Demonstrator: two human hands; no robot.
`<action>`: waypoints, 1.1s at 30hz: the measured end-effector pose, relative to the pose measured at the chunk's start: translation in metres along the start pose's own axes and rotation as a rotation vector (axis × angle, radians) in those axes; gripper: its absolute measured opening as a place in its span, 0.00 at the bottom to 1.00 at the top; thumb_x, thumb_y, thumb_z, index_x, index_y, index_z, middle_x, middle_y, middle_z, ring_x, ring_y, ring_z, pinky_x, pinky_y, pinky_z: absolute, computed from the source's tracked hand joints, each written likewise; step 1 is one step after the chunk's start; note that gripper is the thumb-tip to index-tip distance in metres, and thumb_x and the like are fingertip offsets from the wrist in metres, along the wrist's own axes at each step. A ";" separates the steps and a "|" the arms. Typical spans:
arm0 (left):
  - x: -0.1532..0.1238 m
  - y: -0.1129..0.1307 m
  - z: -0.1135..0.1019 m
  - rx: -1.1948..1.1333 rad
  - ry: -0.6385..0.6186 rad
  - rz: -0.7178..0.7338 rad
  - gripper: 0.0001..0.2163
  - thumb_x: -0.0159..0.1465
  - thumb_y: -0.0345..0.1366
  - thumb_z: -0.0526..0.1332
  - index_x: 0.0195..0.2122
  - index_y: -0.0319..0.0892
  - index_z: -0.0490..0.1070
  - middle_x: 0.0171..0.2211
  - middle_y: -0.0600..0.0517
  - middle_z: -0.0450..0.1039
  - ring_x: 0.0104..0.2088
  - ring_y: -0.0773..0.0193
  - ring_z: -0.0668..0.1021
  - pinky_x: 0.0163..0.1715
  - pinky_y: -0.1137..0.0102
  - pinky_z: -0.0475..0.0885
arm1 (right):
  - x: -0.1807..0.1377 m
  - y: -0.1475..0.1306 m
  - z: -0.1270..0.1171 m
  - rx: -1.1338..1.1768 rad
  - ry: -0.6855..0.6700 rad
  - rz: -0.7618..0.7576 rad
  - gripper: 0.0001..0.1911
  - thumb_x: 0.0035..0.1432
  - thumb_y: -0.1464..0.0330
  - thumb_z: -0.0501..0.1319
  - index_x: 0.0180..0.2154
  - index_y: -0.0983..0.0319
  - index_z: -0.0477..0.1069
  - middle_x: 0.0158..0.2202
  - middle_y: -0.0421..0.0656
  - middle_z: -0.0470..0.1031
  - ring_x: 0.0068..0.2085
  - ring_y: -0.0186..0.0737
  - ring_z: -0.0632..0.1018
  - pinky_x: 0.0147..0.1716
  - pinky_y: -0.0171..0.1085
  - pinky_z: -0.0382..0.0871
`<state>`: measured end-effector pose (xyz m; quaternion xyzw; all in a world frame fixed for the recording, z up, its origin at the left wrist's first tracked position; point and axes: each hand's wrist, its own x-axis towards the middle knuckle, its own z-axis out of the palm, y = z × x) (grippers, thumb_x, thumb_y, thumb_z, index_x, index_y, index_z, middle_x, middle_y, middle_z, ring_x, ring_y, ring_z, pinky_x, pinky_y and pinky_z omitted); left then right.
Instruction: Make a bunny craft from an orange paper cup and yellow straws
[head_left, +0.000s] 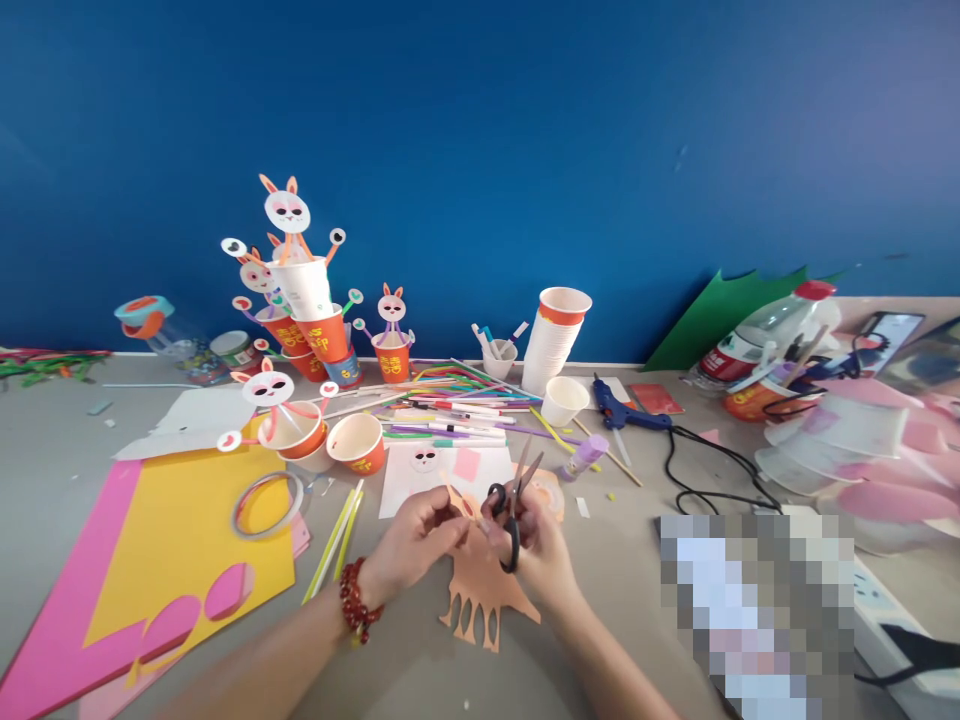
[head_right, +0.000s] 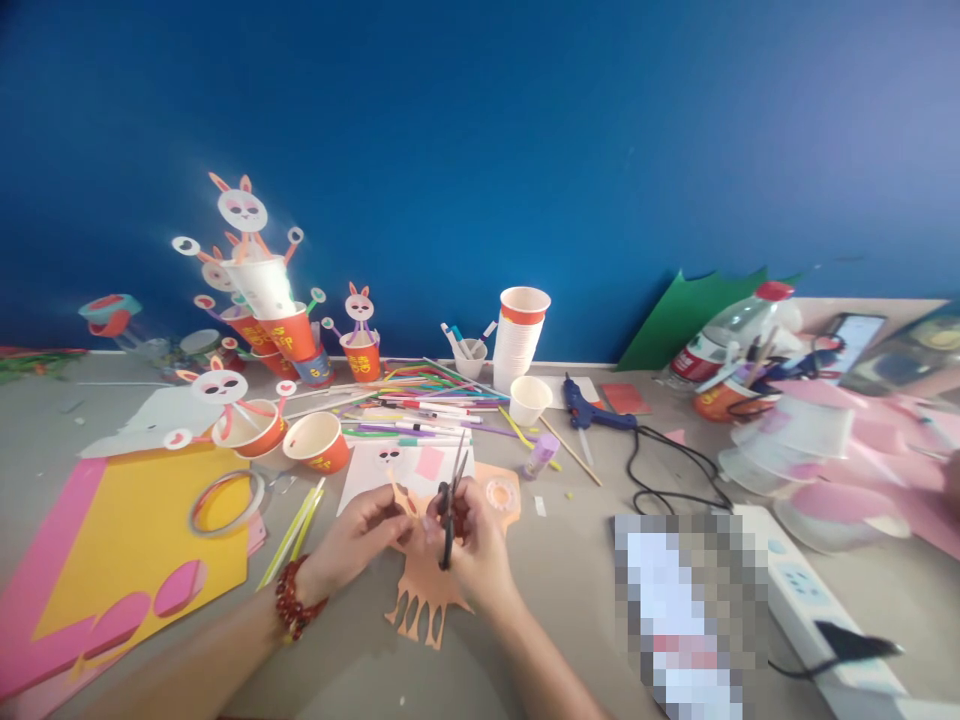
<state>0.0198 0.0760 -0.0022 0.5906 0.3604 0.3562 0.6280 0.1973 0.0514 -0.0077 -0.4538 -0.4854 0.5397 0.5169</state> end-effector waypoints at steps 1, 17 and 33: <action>0.000 0.003 0.000 0.001 0.055 0.052 0.09 0.67 0.40 0.60 0.32 0.40 0.70 0.28 0.53 0.70 0.29 0.65 0.72 0.32 0.71 0.69 | 0.000 0.002 0.000 0.006 -0.008 0.002 0.15 0.54 0.61 0.69 0.33 0.58 0.64 0.29 0.38 0.68 0.28 0.36 0.68 0.27 0.34 0.61; -0.003 0.015 0.000 0.005 0.231 0.306 0.06 0.70 0.35 0.57 0.38 0.41 0.72 0.35 0.50 0.72 0.37 0.62 0.75 0.39 0.69 0.71 | -0.006 0.005 0.010 0.060 -0.383 0.199 0.30 0.52 0.43 0.67 0.30 0.60 0.59 0.25 0.37 0.67 0.25 0.32 0.66 0.25 0.31 0.55; -0.003 0.014 -0.001 -0.031 0.218 0.278 0.06 0.70 0.34 0.58 0.37 0.40 0.72 0.36 0.50 0.72 0.38 0.62 0.76 0.40 0.69 0.71 | -0.005 0.009 0.008 0.054 -0.364 0.217 0.29 0.50 0.45 0.70 0.30 0.61 0.61 0.25 0.35 0.64 0.24 0.30 0.65 0.24 0.30 0.55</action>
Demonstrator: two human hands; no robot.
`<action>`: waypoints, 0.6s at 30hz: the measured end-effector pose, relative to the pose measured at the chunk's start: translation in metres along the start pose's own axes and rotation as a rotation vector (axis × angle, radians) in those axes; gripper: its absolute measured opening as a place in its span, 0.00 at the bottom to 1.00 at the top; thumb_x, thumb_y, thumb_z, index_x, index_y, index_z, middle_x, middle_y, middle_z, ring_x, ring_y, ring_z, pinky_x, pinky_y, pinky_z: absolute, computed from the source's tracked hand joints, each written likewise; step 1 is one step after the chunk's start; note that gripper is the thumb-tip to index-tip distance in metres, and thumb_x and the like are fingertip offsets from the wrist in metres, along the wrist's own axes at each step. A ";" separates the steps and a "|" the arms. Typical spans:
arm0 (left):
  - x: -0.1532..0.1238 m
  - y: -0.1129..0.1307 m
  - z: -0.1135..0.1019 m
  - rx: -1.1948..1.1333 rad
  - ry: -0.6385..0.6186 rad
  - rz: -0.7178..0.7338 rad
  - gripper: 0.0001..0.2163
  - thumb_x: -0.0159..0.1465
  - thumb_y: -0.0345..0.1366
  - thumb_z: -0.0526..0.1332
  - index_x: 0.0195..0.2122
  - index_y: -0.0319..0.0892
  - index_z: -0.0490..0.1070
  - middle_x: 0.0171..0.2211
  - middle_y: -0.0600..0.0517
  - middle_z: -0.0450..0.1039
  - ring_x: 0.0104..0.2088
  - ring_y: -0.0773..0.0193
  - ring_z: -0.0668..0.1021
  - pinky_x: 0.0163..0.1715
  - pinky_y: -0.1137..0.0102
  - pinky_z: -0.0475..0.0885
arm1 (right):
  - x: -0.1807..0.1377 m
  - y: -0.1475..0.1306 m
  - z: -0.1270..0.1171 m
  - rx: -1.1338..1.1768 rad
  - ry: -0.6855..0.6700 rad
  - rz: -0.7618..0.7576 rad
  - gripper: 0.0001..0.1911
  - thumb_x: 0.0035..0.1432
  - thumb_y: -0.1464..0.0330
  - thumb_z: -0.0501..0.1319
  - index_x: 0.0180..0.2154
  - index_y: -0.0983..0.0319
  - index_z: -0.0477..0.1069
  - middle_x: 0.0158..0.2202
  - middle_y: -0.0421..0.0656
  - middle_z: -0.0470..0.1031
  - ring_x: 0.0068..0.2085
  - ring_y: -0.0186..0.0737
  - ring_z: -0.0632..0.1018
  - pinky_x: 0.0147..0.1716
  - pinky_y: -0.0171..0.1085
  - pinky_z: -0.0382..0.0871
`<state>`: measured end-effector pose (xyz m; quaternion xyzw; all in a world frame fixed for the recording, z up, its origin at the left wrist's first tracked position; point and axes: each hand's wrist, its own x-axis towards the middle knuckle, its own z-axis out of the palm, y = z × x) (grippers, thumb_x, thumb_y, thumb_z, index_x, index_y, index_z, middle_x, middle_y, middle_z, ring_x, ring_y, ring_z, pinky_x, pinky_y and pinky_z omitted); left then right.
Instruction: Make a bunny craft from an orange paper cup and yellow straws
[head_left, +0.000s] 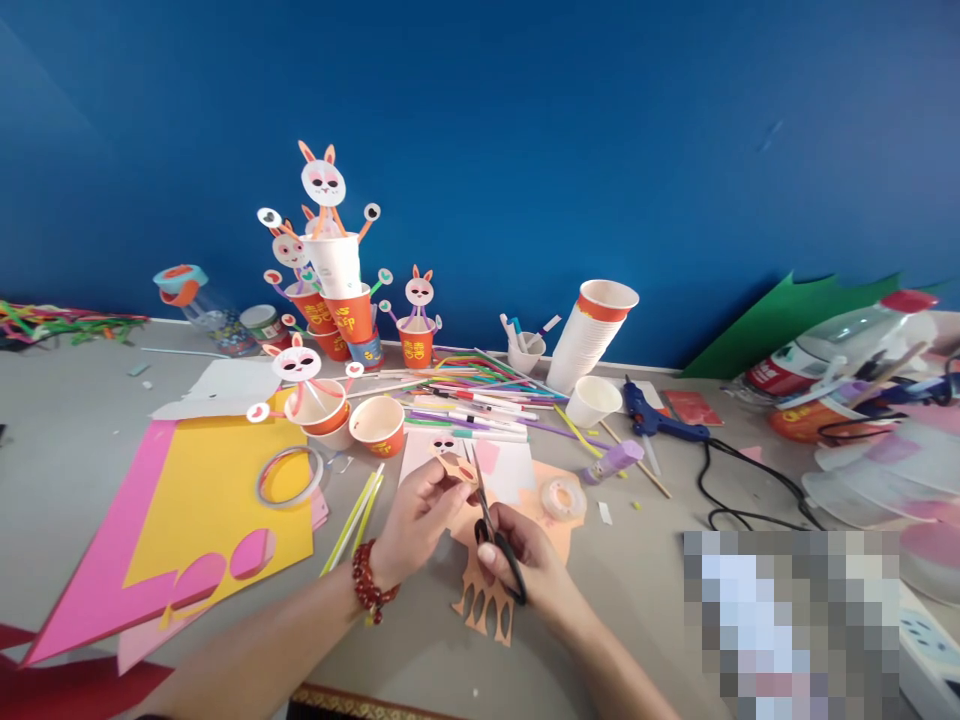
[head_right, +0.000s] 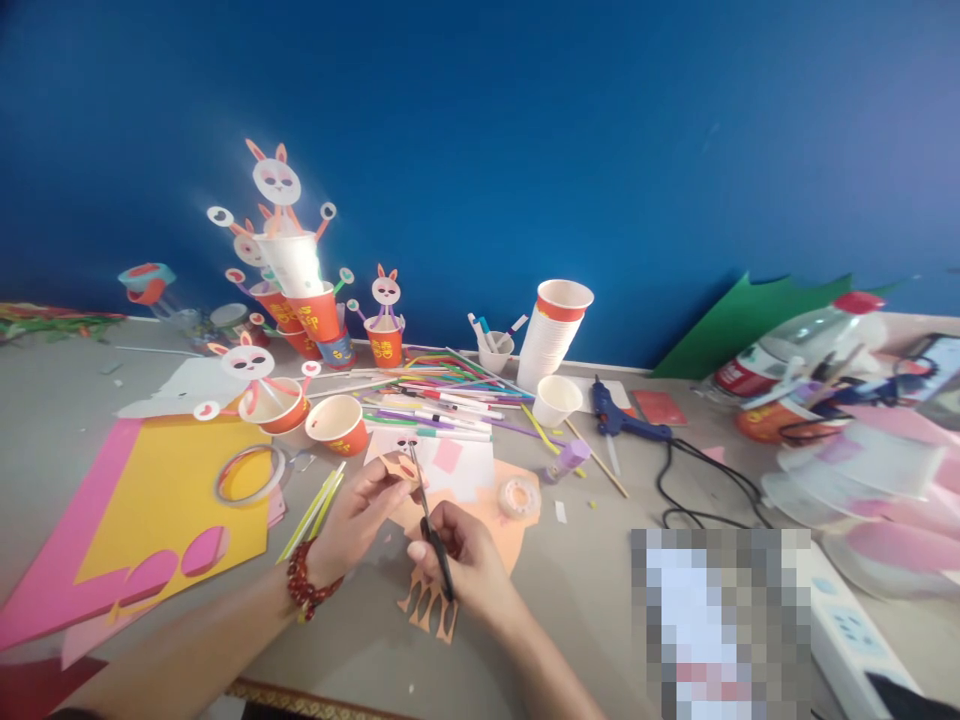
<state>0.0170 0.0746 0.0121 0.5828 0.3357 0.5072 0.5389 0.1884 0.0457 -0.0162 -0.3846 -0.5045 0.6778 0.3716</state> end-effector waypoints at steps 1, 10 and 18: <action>0.000 0.000 0.000 -0.001 0.000 -0.003 0.06 0.70 0.34 0.58 0.38 0.40 0.72 0.36 0.50 0.72 0.38 0.62 0.76 0.40 0.69 0.71 | 0.000 0.000 0.000 -0.003 -0.001 0.001 0.29 0.50 0.45 0.70 0.30 0.61 0.60 0.25 0.35 0.65 0.24 0.30 0.65 0.24 0.30 0.55; 0.000 -0.001 0.000 -0.024 0.004 0.002 0.06 0.70 0.34 0.58 0.38 0.41 0.72 0.37 0.50 0.72 0.38 0.62 0.76 0.41 0.69 0.71 | 0.001 0.003 0.001 -0.005 -0.001 0.031 0.30 0.50 0.43 0.69 0.29 0.60 0.58 0.22 0.33 0.63 0.21 0.29 0.64 0.22 0.30 0.54; 0.001 0.001 0.001 -0.021 0.024 -0.028 0.06 0.69 0.36 0.59 0.37 0.41 0.72 0.36 0.50 0.72 0.37 0.62 0.75 0.41 0.68 0.71 | 0.001 0.004 0.001 -0.005 0.014 0.038 0.31 0.49 0.43 0.69 0.28 0.59 0.58 0.21 0.32 0.62 0.20 0.28 0.64 0.21 0.30 0.53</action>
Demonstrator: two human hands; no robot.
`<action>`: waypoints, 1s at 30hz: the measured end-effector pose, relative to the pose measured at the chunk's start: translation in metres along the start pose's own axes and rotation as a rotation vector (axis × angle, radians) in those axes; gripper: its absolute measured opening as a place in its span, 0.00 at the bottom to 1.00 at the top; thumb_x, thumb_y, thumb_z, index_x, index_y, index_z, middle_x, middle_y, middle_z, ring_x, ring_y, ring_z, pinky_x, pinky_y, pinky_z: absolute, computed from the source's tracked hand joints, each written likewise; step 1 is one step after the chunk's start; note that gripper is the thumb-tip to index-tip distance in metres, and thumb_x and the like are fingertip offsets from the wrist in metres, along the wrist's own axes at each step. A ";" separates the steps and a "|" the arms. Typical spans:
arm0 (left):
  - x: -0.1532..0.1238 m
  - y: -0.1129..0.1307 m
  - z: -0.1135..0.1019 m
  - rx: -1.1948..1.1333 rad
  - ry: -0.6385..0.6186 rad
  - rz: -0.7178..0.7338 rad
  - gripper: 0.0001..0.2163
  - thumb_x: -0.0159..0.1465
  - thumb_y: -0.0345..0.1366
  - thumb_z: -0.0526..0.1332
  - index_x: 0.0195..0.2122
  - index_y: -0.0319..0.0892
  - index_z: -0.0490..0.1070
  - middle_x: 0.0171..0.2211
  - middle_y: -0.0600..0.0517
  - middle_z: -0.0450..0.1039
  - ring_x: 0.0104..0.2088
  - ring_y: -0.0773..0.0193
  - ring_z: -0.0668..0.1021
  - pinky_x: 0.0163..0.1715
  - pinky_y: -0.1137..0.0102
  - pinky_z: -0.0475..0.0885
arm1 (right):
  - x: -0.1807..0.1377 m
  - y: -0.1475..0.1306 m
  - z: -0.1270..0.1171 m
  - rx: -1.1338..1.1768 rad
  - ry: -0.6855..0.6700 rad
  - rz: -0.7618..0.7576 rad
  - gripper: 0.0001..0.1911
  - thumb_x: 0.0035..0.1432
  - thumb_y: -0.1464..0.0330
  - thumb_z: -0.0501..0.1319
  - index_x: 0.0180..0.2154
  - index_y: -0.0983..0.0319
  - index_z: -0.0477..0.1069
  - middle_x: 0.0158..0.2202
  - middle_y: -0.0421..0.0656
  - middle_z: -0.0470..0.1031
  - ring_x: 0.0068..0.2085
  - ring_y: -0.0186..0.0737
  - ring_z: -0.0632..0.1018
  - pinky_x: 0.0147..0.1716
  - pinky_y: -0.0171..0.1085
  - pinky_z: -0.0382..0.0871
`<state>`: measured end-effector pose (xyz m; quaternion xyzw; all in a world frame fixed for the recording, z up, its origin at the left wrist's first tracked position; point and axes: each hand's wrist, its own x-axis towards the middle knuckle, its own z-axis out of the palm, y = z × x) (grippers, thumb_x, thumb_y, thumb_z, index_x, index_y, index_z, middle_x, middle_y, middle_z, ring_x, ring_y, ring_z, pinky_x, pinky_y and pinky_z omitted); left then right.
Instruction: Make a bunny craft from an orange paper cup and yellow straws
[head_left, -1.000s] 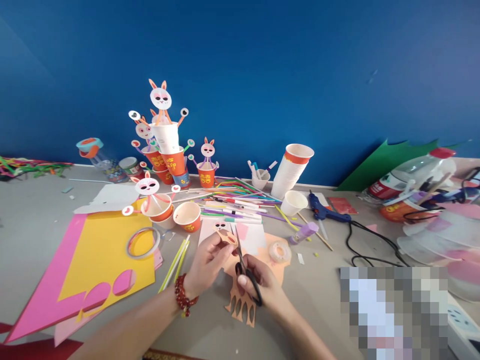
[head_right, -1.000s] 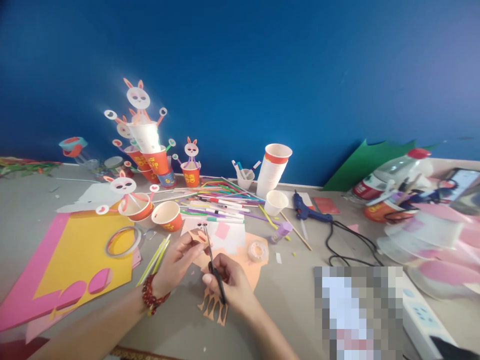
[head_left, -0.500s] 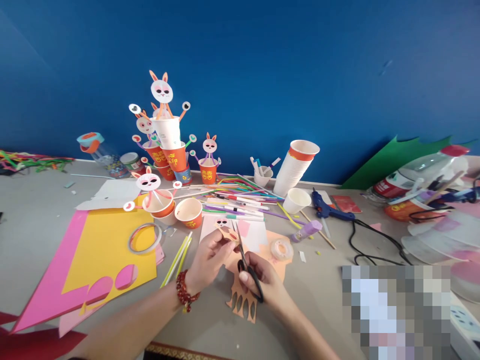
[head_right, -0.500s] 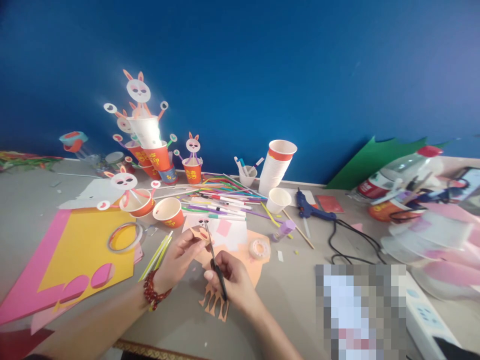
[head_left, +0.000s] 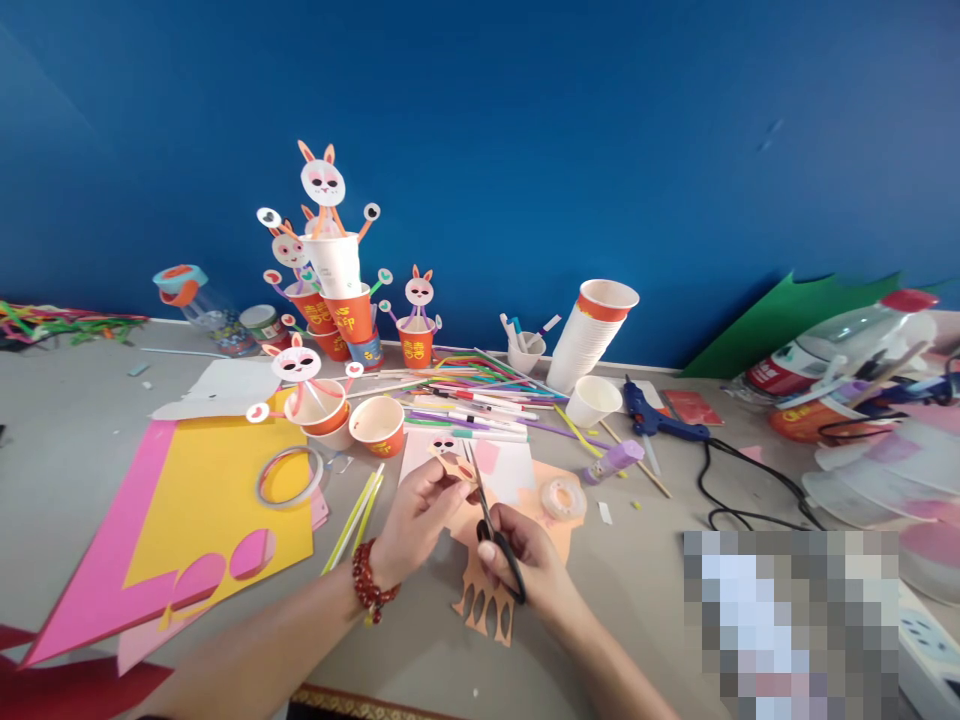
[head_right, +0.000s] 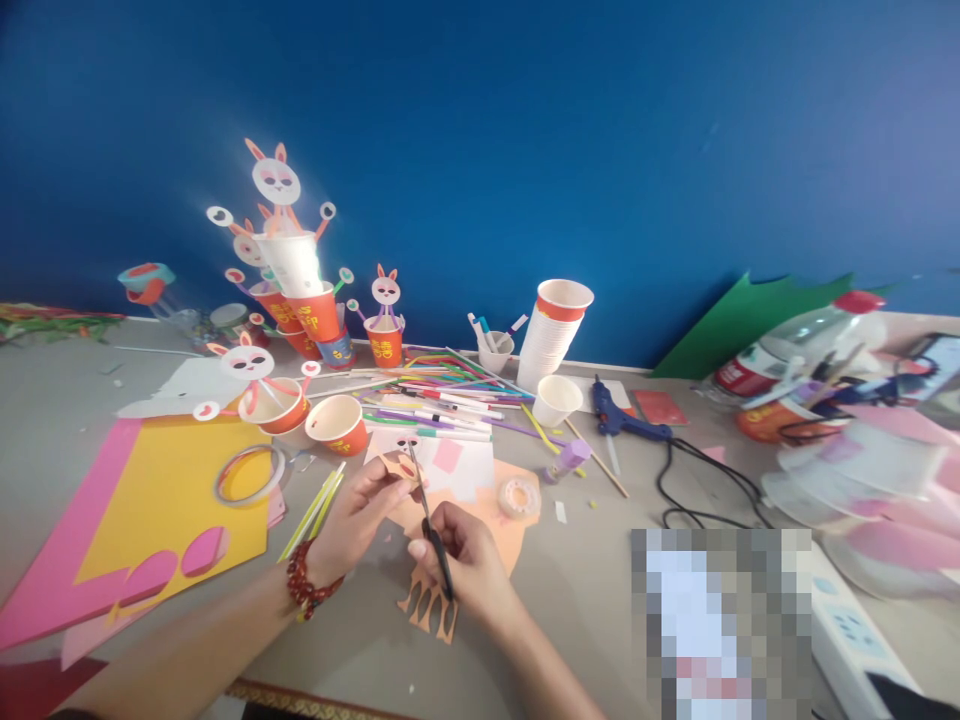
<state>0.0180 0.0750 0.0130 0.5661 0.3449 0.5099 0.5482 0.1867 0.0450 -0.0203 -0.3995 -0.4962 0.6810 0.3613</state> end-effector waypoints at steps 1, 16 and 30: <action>0.000 0.000 0.000 0.003 0.006 -0.001 0.06 0.69 0.36 0.59 0.37 0.41 0.72 0.36 0.50 0.72 0.37 0.62 0.75 0.40 0.68 0.71 | 0.000 0.000 0.000 0.002 0.001 0.003 0.31 0.49 0.43 0.69 0.28 0.59 0.58 0.21 0.32 0.62 0.20 0.28 0.63 0.21 0.30 0.53; 0.000 -0.002 -0.001 0.008 0.023 -0.033 0.05 0.68 0.36 0.60 0.37 0.41 0.74 0.34 0.50 0.74 0.37 0.61 0.76 0.41 0.68 0.71 | 0.001 -0.004 0.003 0.035 0.003 0.005 0.32 0.48 0.42 0.69 0.26 0.58 0.56 0.18 0.31 0.63 0.18 0.27 0.62 0.18 0.29 0.51; -0.001 -0.006 -0.003 0.001 0.021 -0.046 0.06 0.67 0.36 0.60 0.35 0.41 0.73 0.35 0.50 0.74 0.37 0.60 0.76 0.42 0.67 0.71 | 0.002 0.000 -0.001 -0.026 0.004 0.006 0.32 0.48 0.41 0.68 0.25 0.58 0.56 0.16 0.31 0.62 0.16 0.27 0.61 0.17 0.29 0.50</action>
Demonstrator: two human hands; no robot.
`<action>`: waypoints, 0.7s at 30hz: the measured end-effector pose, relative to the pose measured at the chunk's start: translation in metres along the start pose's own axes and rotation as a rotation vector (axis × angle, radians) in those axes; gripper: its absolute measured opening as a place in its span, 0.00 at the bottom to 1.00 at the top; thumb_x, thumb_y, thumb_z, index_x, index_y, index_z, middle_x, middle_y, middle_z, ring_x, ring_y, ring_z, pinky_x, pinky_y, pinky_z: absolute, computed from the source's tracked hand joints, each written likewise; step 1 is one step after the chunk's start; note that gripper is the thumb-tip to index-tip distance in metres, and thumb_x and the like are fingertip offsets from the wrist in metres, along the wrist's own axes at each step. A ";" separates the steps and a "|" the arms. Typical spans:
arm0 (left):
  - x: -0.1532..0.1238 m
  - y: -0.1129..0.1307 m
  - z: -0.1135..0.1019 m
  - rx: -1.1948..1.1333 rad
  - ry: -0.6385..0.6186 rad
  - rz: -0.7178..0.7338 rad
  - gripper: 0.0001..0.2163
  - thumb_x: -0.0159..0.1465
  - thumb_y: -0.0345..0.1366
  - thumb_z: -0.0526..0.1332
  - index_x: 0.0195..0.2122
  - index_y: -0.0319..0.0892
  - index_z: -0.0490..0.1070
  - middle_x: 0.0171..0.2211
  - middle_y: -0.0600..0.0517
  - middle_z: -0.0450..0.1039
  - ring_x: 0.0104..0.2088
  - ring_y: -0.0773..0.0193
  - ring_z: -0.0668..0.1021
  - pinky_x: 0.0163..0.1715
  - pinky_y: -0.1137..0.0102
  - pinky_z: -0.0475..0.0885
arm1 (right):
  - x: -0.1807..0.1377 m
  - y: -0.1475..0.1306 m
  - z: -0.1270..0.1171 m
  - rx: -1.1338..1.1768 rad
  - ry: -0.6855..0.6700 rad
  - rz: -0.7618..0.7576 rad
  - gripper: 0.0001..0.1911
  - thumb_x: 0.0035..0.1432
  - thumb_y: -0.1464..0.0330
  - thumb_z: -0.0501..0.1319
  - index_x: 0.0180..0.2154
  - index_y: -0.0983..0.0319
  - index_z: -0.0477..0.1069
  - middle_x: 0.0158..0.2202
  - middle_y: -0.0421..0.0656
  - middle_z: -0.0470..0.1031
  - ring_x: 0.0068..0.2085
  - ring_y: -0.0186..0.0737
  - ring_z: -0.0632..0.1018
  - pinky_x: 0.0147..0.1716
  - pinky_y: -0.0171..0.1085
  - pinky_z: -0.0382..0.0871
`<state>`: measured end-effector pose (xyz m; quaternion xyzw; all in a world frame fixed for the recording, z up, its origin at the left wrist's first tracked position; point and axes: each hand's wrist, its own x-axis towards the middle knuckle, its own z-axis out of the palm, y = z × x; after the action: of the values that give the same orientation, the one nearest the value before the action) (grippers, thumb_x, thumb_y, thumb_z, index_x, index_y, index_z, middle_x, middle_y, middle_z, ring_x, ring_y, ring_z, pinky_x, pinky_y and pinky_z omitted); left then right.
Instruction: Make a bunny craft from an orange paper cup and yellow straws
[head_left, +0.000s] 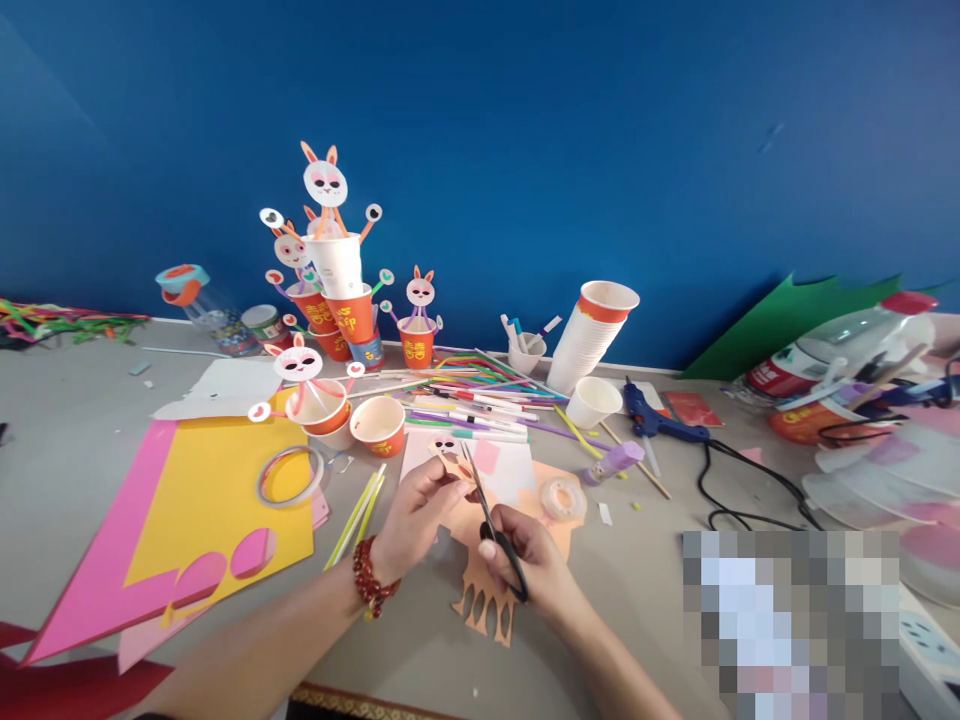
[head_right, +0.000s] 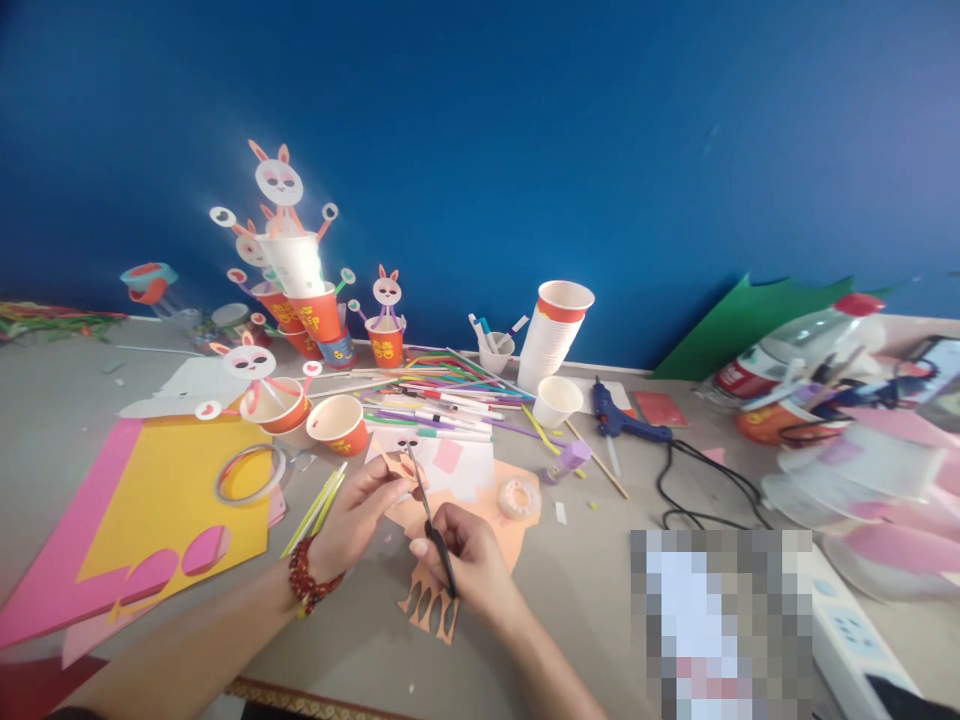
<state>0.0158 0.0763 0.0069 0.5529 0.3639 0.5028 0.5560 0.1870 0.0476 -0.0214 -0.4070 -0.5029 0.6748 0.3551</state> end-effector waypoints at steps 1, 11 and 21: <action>0.000 0.000 0.000 0.004 0.000 -0.001 0.06 0.67 0.36 0.60 0.35 0.41 0.73 0.35 0.50 0.74 0.37 0.60 0.76 0.42 0.67 0.71 | 0.000 0.000 0.000 -0.002 -0.001 -0.002 0.32 0.48 0.41 0.68 0.25 0.58 0.56 0.16 0.31 0.62 0.16 0.27 0.61 0.16 0.29 0.50; 0.001 0.001 -0.002 0.066 0.008 0.005 0.09 0.68 0.35 0.57 0.33 0.41 0.74 0.33 0.50 0.75 0.37 0.60 0.75 0.42 0.67 0.69 | 0.000 0.001 0.000 0.019 0.001 0.014 0.32 0.46 0.41 0.69 0.25 0.58 0.56 0.17 0.31 0.61 0.16 0.26 0.61 0.16 0.29 0.50; 0.001 0.005 -0.003 0.107 -0.036 -0.035 0.10 0.68 0.37 0.56 0.32 0.41 0.72 0.32 0.50 0.74 0.36 0.59 0.75 0.40 0.67 0.69 | -0.001 -0.006 0.001 0.034 -0.048 0.000 0.32 0.48 0.41 0.68 0.26 0.58 0.55 0.19 0.32 0.64 0.17 0.28 0.63 0.17 0.29 0.52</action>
<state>0.0119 0.0773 0.0114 0.5843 0.3899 0.4628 0.5408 0.1870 0.0472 -0.0156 -0.3848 -0.4994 0.6929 0.3499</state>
